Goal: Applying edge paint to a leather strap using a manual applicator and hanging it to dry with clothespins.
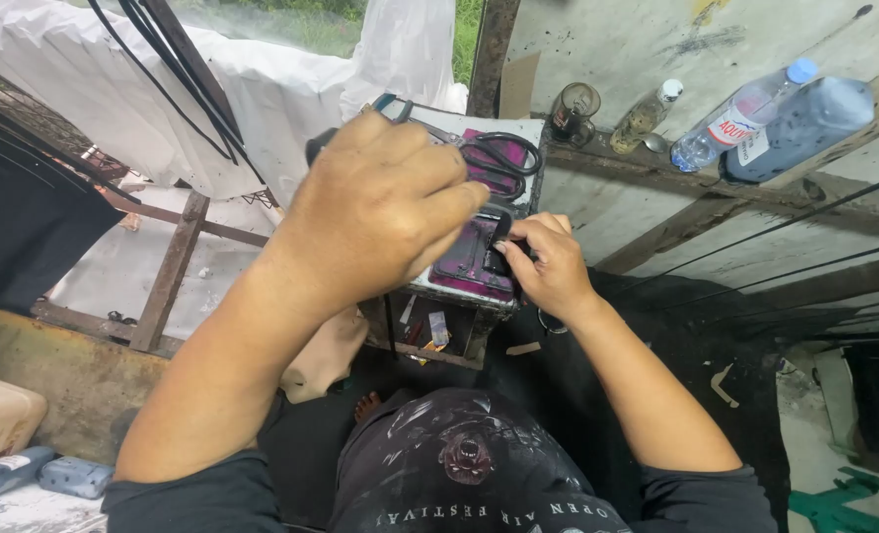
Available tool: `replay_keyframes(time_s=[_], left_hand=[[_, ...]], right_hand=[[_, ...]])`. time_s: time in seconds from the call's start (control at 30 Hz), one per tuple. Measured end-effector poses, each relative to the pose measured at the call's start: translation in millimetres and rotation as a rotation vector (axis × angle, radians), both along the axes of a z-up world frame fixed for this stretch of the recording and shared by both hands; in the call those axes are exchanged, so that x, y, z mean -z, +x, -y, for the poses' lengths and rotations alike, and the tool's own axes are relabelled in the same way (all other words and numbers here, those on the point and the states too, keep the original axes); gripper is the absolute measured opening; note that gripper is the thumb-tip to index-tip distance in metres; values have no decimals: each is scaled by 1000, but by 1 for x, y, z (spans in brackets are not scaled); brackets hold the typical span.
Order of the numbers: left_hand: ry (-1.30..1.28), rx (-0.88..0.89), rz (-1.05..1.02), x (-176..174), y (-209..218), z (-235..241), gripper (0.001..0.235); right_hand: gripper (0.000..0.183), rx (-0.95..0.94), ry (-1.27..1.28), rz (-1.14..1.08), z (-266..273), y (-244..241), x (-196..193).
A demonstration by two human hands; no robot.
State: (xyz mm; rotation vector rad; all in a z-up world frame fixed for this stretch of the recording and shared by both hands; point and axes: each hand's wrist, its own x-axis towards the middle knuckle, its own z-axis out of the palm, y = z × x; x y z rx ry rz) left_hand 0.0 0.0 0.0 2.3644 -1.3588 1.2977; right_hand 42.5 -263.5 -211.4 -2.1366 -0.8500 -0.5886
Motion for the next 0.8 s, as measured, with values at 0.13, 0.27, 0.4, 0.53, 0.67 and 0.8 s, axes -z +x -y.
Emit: replay_keyframes(time_s=[0.13,0.27,0.4,0.53,0.67,0.8], left_hand=[[0,-8,-28,3,6,-19,11],[43,-108,-33,10,11,-44,4],[49,-165,-59,25,18,-68,2],[57,-217,-117,37,17,-87,4],[96,-310,-162,62,23,-105,10],[58,-334,-243,91,30,-120,5]], right_hand=[[10,-19,-37,17,0,2,-7],[14,-55,-89,10,1,7,-5],[19,-94,-123,28,-1,9,-6],[19,-103,-142,59,-3,11,-9],[16,-128,-154,104,-8,11,-16],[19,-159,-154,145,-9,10,-19]])
